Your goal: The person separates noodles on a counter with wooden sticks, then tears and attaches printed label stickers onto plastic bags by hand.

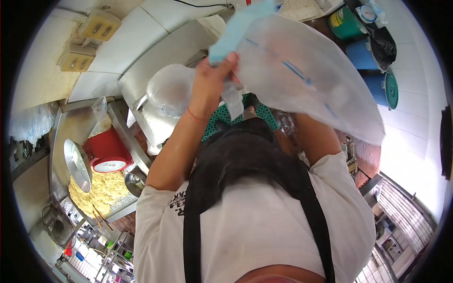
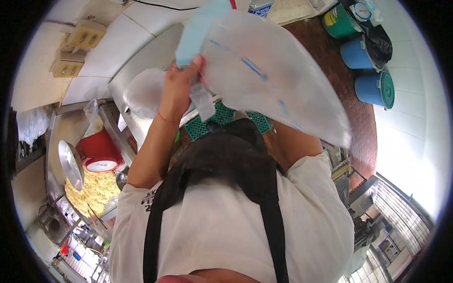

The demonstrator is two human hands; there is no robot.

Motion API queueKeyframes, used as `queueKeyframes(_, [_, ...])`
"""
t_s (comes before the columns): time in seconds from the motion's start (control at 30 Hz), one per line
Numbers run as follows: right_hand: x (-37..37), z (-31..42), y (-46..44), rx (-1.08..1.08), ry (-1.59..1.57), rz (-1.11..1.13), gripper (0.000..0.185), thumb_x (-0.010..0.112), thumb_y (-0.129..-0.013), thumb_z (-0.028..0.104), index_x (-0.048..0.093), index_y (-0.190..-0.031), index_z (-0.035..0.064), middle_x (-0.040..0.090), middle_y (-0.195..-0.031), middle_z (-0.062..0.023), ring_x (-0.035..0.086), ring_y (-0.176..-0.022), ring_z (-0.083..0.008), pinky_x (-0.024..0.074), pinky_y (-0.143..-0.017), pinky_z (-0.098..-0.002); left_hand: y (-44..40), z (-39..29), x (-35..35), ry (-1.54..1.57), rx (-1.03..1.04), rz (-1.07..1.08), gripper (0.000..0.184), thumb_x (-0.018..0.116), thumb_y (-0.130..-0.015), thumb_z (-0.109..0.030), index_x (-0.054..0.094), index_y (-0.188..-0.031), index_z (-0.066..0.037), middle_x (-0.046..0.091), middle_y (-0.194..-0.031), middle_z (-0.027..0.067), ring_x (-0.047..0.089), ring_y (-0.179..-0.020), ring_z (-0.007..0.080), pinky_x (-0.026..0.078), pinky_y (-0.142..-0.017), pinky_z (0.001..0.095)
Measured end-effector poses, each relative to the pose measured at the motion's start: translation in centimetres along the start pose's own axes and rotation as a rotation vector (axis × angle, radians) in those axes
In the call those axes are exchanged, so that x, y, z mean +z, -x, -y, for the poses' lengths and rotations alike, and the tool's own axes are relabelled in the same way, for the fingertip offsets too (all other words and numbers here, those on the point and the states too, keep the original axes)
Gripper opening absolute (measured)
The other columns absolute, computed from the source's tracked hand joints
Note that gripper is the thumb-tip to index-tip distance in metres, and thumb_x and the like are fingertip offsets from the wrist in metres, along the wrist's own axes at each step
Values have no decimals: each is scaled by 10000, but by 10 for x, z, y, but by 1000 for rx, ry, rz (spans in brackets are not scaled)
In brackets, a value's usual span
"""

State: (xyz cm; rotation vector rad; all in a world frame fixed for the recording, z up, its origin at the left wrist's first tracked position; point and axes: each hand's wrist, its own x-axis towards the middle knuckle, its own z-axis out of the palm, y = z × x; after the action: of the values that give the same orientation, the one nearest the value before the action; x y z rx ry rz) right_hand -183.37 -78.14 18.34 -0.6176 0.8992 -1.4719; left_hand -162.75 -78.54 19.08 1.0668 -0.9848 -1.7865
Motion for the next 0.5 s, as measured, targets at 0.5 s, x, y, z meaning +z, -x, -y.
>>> queueKeyframes(0.5, [-133,-95,-132,-160,1129,-72,374,629,-935,333,612,-1106,0,705,-947,-246,677,-936,-444,527,-818,-479,-171,168,-28,-3,37,-507,193,668,-929,-144,668,-1028,22,725,-970,124,655,-806,204,520,-733,330])
